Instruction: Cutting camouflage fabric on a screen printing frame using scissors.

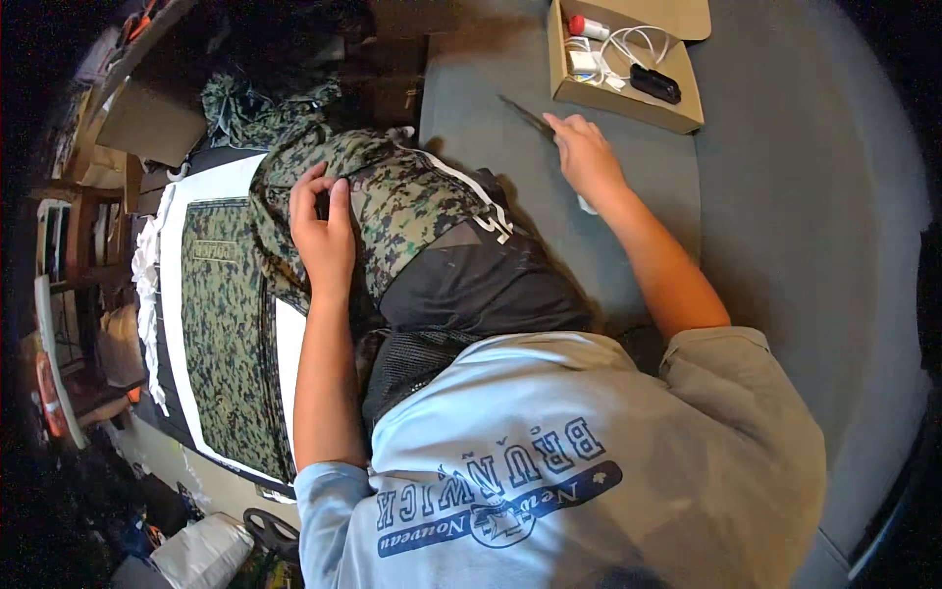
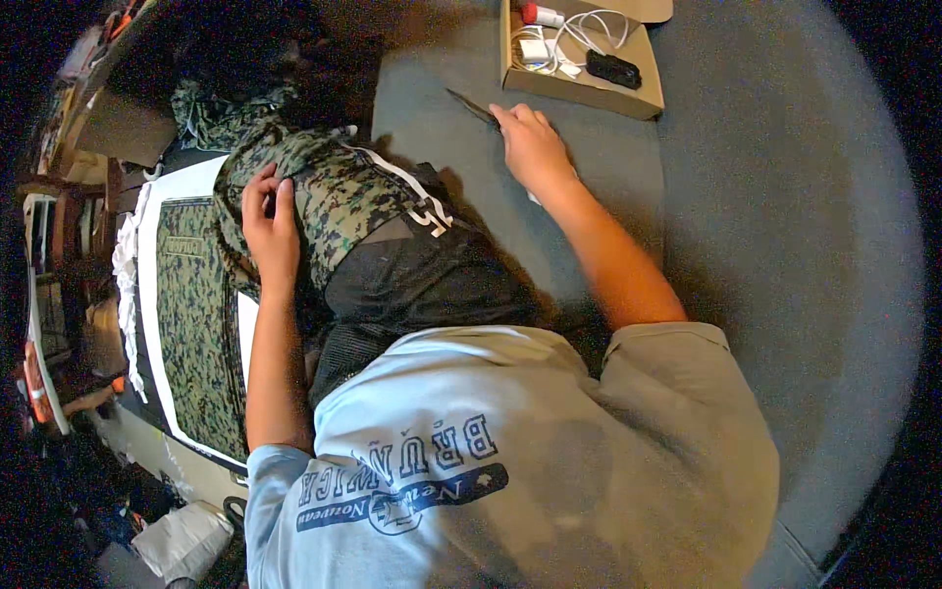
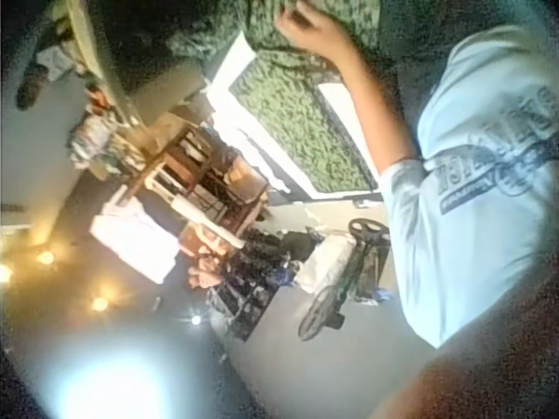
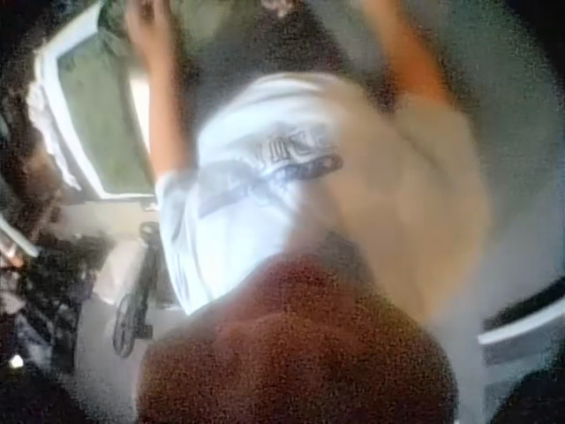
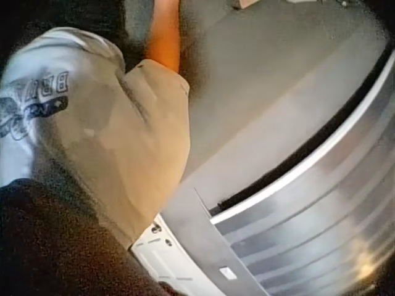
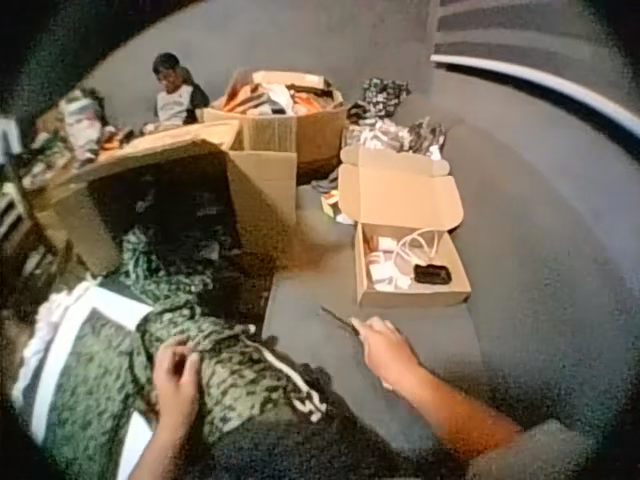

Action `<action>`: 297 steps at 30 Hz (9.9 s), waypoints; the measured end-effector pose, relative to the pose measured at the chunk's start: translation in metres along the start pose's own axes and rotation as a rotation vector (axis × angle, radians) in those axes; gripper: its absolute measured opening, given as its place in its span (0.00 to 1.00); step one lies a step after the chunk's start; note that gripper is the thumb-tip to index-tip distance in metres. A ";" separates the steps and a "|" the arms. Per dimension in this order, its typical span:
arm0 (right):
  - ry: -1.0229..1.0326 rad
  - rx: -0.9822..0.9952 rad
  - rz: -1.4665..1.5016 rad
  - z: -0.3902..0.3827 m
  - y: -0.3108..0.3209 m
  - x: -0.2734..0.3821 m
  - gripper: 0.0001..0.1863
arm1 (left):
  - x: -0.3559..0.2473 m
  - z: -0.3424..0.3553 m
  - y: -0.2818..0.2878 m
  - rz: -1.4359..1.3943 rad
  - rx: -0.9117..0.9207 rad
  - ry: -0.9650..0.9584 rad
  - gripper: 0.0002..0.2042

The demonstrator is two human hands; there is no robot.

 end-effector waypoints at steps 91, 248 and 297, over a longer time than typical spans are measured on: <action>-0.814 1.183 1.219 -0.108 0.063 0.142 0.08 | -0.066 -0.009 -0.004 0.121 0.012 -0.248 0.14; -0.786 1.090 1.119 -0.073 0.051 0.165 0.08 | -0.126 -0.048 -0.011 0.275 0.118 -0.565 0.09; -0.782 1.141 1.281 -0.060 0.037 0.168 0.08 | -0.110 -0.024 0.005 0.299 0.045 -0.182 0.09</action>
Point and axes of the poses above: each hand's wrist, its own z-axis towards the middle knuckle, its own y-axis out of the back of the hand, x = y × z, the point moved 8 cm from there along z, towards the middle knuckle, and after that the axes turned 13 degrees about -x, right-handed, at the moved point
